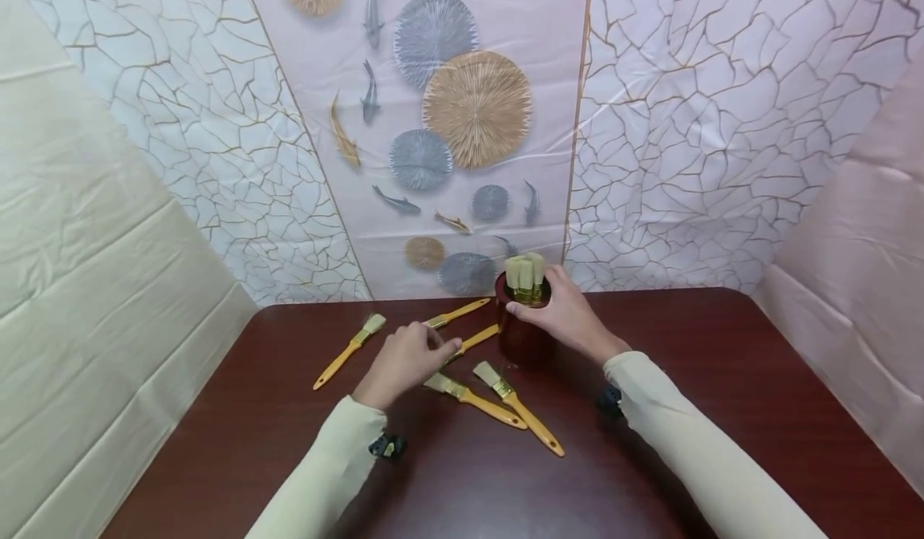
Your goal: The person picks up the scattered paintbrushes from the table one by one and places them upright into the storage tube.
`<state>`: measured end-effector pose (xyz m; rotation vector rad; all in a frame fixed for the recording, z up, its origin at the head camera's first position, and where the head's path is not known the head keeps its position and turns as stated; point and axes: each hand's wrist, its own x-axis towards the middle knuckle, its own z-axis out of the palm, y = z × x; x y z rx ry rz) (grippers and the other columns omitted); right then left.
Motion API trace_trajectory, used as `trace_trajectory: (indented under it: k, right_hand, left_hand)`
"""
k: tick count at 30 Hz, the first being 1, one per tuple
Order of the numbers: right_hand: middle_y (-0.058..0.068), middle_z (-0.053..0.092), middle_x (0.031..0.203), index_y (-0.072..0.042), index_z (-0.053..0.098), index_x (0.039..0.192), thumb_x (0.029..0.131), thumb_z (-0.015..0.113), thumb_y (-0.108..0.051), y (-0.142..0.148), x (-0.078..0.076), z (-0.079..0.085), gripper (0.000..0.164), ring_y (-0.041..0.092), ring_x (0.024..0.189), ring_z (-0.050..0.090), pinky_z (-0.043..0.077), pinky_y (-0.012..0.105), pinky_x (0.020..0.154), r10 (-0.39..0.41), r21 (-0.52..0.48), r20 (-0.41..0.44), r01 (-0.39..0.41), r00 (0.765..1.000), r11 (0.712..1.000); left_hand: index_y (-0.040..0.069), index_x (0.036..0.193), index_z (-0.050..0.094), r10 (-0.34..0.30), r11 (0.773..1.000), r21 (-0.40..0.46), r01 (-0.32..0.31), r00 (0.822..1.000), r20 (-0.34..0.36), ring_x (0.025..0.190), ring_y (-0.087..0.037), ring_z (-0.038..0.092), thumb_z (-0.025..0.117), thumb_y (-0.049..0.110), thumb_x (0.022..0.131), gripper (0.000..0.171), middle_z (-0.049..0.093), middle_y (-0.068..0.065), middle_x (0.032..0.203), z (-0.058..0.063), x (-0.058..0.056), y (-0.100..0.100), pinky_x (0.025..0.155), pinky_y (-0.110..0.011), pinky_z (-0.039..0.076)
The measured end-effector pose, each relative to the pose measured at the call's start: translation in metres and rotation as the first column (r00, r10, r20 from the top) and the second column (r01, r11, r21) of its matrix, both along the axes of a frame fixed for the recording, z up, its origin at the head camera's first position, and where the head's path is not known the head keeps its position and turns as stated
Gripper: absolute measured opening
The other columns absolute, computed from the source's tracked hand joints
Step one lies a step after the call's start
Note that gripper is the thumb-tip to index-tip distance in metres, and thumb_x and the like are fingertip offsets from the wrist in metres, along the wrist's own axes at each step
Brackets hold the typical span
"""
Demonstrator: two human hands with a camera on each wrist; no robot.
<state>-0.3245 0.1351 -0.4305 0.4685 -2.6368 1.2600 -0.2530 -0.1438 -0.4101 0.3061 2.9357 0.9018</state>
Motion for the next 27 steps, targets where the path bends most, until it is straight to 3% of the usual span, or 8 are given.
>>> trace_trajectory:
  k: [1,4,8,11,17,21,27]
  right_hand:
    - [0.017,0.050,0.138,-0.023,0.032,0.166,0.087,0.082,-0.057,0.002,0.000,0.001,0.099,0.035,0.119,0.055,0.046,0.057,0.103,-0.002,0.004,0.000,0.002,1.000,1.000]
    - [0.018,0.050,0.138,-0.020,0.033,0.166,0.088,0.082,-0.056,0.007,0.001,0.001,0.098,0.035,0.119,0.054,0.046,0.058,0.103,-0.012,0.006,-0.005,0.012,1.000,1.000]
    - [0.018,0.049,0.139,-0.017,0.035,0.164,0.088,0.082,-0.054,0.005,0.002,0.002,0.097,0.035,0.119,0.054,0.046,0.058,0.104,-0.016,0.000,0.003,0.016,1.000,1.000]
    - [0.018,0.049,0.139,-0.018,0.034,0.165,0.088,0.082,-0.055,0.002,0.002,0.002,0.098,0.035,0.120,0.054,0.045,0.058,0.105,-0.008,-0.001,0.009,0.008,1.000,1.000]
    - [0.016,0.050,0.137,-0.025,0.032,0.166,0.087,0.082,-0.055,-0.001,-0.001,-0.002,0.098,0.034,0.117,0.054,0.045,0.059,0.103,-0.015,-0.012,-0.003,0.015,1.000,1.000]
    - [0.016,0.050,0.136,-0.024,0.035,0.164,0.087,0.083,-0.055,0.000,-0.001,-0.002,0.097,0.034,0.116,0.054,0.046,0.059,0.104,-0.018,-0.021,0.002,0.018,1.000,1.000]
    - [0.015,0.050,0.134,-0.021,0.037,0.163,0.086,0.085,-0.053,-0.002,0.000,-0.003,0.096,0.034,0.114,0.053,0.046,0.057,0.103,-0.021,-0.029,-0.002,0.021,1.000,0.999]
  left_hand:
    - [0.015,0.063,0.066,0.018,1.000,-0.026,-0.018,1.000,0.008,0.043,-0.013,0.039,0.068,0.048,0.103,0.052,0.051,0.005,0.050,-0.007,0.001,0.002,0.044,-0.029,0.033]
    - [0.015,0.049,0.058,0.080,0.990,-0.118,-0.075,0.996,0.034,0.040,-0.013,0.040,0.069,0.053,0.100,0.065,0.046,0.006,0.043,-0.026,0.002,0.009,0.041,-0.029,0.027]
    - [0.016,0.051,0.064,0.163,0.952,-0.271,-0.139,0.984,0.067,0.045,-0.018,0.051,0.070,0.063,0.095,0.065,0.053,0.003,0.046,-0.043,0.000,0.016,0.044,-0.032,0.032]
    - [0.017,0.056,0.069,0.194,0.928,-0.339,-0.154,0.977,0.087,0.050,-0.019,0.053,0.070,0.066,0.093,0.061,0.056,0.003,0.049,-0.049,0.000,0.016,0.049,-0.034,0.035]
    - [0.019,0.069,0.074,0.156,0.939,-0.323,-0.116,0.983,0.101,0.056,-0.020,0.056,0.076,0.060,0.091,0.046,0.061,0.005,0.054,-0.050,0.004,0.007,0.055,-0.037,0.040]
    - [0.016,0.060,0.061,0.153,0.940,-0.322,-0.114,0.983,0.099,0.054,-0.020,0.048,0.081,0.060,0.087,0.055,0.050,0.003,0.055,-0.050,0.008,0.000,0.051,-0.036,0.036]
    - [0.016,0.056,0.048,0.198,0.937,-0.299,-0.179,0.980,0.032,0.048,-0.018,0.038,0.081,0.062,0.085,0.064,0.035,0.003,0.053,-0.054,0.016,-0.007,0.046,-0.033,0.028]
